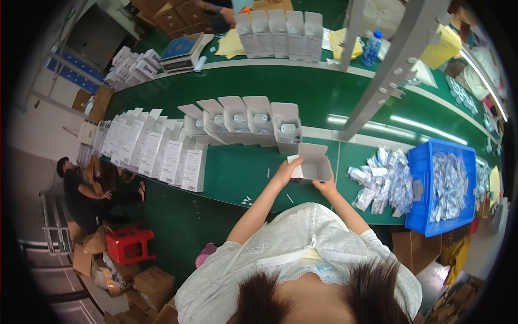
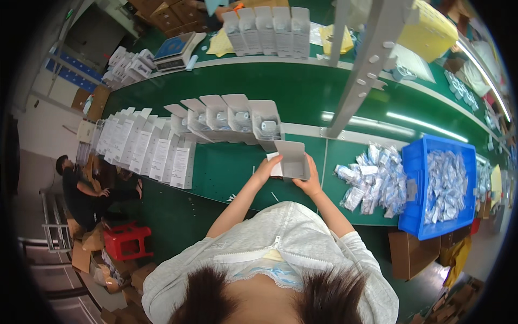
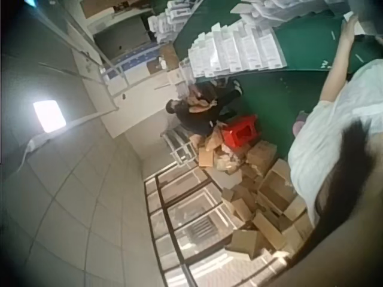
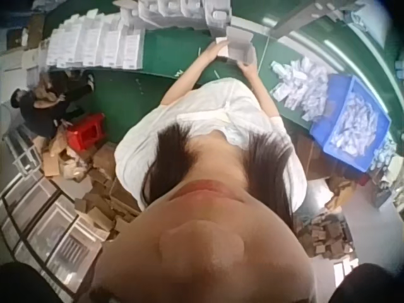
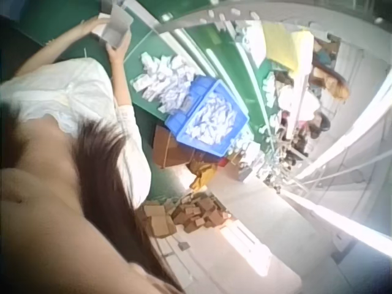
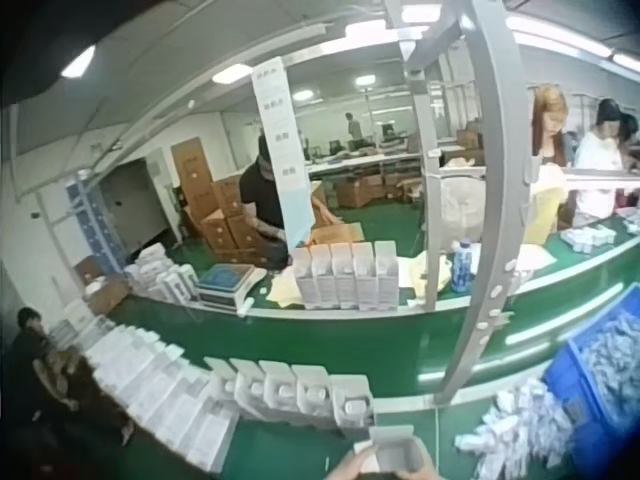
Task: The person opens cardboard product boxes, places bubble-wrapped showerheads and packaged components inside each box, closes the boxes, and arranges them on the assembly table.
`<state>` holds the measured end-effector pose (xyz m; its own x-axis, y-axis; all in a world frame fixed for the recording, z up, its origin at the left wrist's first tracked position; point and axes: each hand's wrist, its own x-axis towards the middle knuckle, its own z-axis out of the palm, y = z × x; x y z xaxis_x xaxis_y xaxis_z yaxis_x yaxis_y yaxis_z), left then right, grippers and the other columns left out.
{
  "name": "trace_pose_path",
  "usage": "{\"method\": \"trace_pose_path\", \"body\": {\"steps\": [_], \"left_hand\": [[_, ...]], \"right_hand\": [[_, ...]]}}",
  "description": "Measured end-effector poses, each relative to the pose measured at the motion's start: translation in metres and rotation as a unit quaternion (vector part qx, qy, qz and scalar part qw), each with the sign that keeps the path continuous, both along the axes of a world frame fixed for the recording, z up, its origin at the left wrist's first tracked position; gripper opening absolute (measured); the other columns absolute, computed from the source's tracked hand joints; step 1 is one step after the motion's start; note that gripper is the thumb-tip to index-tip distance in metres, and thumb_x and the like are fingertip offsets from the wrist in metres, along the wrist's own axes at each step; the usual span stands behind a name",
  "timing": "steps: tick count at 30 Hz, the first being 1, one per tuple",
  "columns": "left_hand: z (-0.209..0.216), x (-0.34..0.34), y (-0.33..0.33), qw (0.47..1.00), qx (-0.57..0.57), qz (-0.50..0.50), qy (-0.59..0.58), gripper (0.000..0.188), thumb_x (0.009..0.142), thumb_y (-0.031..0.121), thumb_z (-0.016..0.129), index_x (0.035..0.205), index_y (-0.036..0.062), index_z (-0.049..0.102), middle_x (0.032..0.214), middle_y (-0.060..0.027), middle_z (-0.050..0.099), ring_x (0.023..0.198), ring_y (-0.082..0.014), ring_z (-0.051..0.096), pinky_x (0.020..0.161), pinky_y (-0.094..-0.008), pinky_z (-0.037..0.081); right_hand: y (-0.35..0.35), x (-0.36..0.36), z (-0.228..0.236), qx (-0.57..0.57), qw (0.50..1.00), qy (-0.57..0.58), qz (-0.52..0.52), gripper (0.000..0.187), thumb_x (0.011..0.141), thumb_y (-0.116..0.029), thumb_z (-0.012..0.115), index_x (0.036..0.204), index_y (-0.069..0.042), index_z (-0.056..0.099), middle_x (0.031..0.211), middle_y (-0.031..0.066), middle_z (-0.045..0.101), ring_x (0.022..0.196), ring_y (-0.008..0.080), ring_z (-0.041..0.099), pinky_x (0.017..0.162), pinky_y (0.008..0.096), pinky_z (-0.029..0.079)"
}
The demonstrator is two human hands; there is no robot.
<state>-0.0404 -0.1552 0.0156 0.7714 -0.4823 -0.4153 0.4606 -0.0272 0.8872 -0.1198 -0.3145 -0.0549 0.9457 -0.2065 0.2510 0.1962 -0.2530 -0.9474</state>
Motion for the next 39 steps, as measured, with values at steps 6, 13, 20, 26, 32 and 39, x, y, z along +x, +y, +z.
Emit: {"method": "trace_pose_path", "body": {"steps": [6, 13, 20, 26, 32, 39], "left_hand": [[0.002, -0.001, -0.001, 1.0, -0.024, -0.002, 0.012, 0.039, 0.08, 0.041, 0.052, 0.086, 0.0031, 0.058, 0.063, -0.0052, 0.058, 0.048, -0.0141, 0.055, 0.043, -0.0243, 0.042], [-0.005, 0.001, -0.001, 0.999, 0.007, 0.022, -0.041, 0.047, 0.08, 0.043, 0.053, 0.091, -0.002, 0.058, 0.068, -0.0109, 0.06, 0.06, -0.0205, 0.06, 0.052, -0.0296, 0.047], [0.013, 0.006, 0.001, 0.943, 0.248, -0.006, -0.22, 0.046, 0.077, 0.04, 0.056, 0.094, -0.0021, 0.056, 0.075, -0.0193, 0.062, 0.075, -0.0324, 0.061, 0.068, -0.0364, 0.046], [0.032, 0.003, -0.004, 0.951, 0.226, 0.028, -0.207, 0.038, 0.075, 0.032, 0.061, 0.095, 0.0005, 0.053, 0.082, -0.0193, 0.061, 0.08, -0.0331, 0.061, 0.071, -0.0357, 0.046], [0.033, -0.005, -0.011, 0.941, 0.168, 0.043, -0.291, 0.044, 0.075, 0.024, 0.064, 0.106, 0.0013, 0.043, 0.099, -0.0198, 0.058, 0.09, -0.0315, 0.058, 0.077, -0.0355, 0.045], [0.056, -0.011, -0.015, 0.951, 0.079, 0.005, -0.3, 0.071, 0.071, 0.02, 0.069, 0.125, 0.0046, 0.026, 0.119, -0.0194, 0.047, 0.102, -0.0316, 0.052, 0.085, -0.0367, 0.042]], "right_hand": [[-0.004, -0.007, -0.009, 0.014, 0.999, 0.029, 0.012, 0.086, 0.059, -0.043, 0.066, 0.125, 0.003, 0.035, 0.124, 0.0208, 0.04, 0.115, 0.0357, 0.04, 0.096, 0.0391, 0.031], [-0.005, -0.001, -0.004, 0.002, 0.999, 0.047, 0.027, 0.087, 0.059, -0.042, 0.066, 0.125, 0.003, 0.034, 0.125, 0.0203, 0.039, 0.115, 0.0351, 0.04, 0.097, 0.0382, 0.031], [-0.009, -0.003, 0.037, 0.018, 0.996, 0.069, 0.044, 0.087, 0.062, -0.037, 0.068, 0.13, 0.001, 0.028, 0.13, 0.0198, 0.035, 0.12, 0.0336, 0.036, 0.099, 0.0379, 0.029], [-0.021, -0.009, 0.083, 0.062, 0.977, 0.16, 0.125, 0.085, 0.068, -0.028, 0.068, 0.135, -0.004, 0.022, 0.137, 0.0166, 0.028, 0.127, 0.0293, 0.027, 0.102, 0.0366, 0.024], [-0.024, -0.011, 0.12, 0.165, 0.977, 0.114, 0.075, 0.075, 0.074, -0.021, 0.065, 0.134, -0.004, 0.025, 0.132, 0.0127, 0.036, 0.124, 0.0198, 0.03, 0.101, 0.0324, 0.026], [-0.033, -0.002, 0.115, 0.126, 0.974, 0.187, 0.031, 0.048, 0.082, -0.012, 0.054, 0.127, -0.004, 0.04, 0.123, 0.0141, 0.048, 0.112, 0.022, 0.047, 0.088, 0.03, 0.04]]}}
